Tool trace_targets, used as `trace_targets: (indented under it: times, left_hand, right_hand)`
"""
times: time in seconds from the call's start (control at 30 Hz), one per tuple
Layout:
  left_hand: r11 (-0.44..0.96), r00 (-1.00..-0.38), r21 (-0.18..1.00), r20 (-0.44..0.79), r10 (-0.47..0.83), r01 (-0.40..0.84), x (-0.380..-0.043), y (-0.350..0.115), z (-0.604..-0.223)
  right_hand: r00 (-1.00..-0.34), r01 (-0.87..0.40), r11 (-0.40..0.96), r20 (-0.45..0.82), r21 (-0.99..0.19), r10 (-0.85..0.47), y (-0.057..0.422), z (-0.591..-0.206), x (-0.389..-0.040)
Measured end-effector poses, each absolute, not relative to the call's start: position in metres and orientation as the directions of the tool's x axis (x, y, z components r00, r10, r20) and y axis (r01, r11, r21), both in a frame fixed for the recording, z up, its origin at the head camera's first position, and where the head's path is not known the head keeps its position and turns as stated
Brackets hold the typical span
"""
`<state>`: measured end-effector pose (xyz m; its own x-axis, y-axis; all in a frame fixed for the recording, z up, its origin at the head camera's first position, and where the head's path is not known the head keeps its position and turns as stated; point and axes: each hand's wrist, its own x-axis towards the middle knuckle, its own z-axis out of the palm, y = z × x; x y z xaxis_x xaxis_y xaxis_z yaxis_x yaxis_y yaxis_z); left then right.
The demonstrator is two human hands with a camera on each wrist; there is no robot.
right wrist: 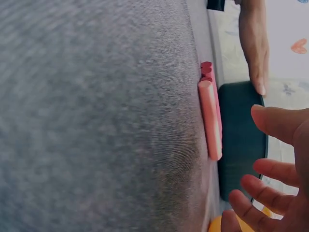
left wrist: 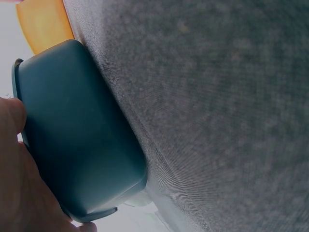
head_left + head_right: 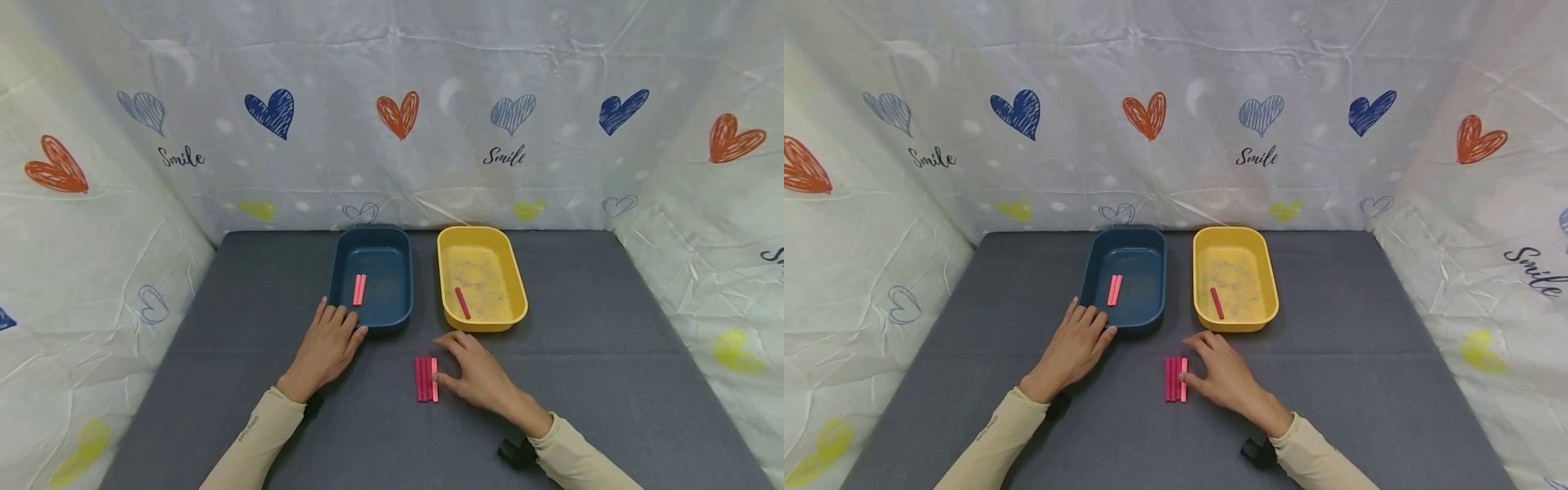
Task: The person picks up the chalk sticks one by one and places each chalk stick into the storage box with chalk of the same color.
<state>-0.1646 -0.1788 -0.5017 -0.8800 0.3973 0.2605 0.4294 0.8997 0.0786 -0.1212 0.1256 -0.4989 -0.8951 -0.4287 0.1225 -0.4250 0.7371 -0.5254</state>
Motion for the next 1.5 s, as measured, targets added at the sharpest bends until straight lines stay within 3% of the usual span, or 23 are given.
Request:
trace_targets:
  times: [0.3,1.5]
  left_hand:
    - [0.903,-0.886,0.085,0.250,0.391,0.422,-0.163,-0.178,-0.500]
    - [0.905,-0.891,0.080,0.234,0.390,0.417,-0.165,-0.178,-0.500]
  right_hand:
    - [-0.869,-0.433,0.730,0.028,-0.529,-0.494,0.132,-0.507,-0.118]
    - [-0.863,-0.447,0.764,-0.002,-0.466,-0.506,0.130,-0.511,-0.116]
